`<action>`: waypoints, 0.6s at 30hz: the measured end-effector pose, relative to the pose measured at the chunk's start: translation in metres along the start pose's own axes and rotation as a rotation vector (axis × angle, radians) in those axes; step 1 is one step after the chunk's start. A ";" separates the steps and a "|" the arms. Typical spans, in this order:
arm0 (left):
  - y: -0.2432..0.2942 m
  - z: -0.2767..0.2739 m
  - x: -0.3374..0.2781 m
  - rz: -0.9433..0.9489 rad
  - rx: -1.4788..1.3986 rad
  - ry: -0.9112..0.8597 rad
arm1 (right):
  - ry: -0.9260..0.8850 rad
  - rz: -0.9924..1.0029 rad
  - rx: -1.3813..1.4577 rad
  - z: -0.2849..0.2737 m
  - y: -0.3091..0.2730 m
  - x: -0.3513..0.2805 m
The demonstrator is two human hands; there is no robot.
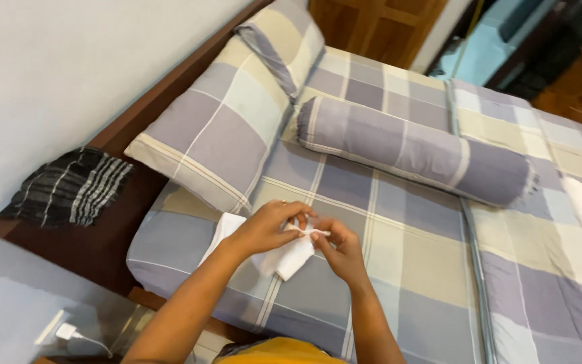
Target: The person wipes a wooden bedside table with a dark cloth, then opens and closes the drawer. They then fold white towels on the bed and place them on the table.
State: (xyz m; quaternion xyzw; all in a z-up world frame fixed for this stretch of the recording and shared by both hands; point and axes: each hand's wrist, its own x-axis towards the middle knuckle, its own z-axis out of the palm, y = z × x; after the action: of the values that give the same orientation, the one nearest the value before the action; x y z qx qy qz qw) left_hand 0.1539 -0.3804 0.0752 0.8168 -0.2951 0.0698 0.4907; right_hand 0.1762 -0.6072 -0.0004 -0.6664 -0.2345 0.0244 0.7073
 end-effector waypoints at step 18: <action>0.021 0.045 -0.120 -0.310 -0.029 0.138 | 0.478 0.161 -0.189 -0.048 -0.087 -0.183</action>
State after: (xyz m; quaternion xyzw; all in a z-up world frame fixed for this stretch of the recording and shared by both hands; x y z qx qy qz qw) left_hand 0.0365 -0.3761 0.0194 0.8388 -0.1323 0.0449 0.5263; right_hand 0.0066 -0.7247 0.0277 -0.7328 -0.0084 -0.0995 0.6731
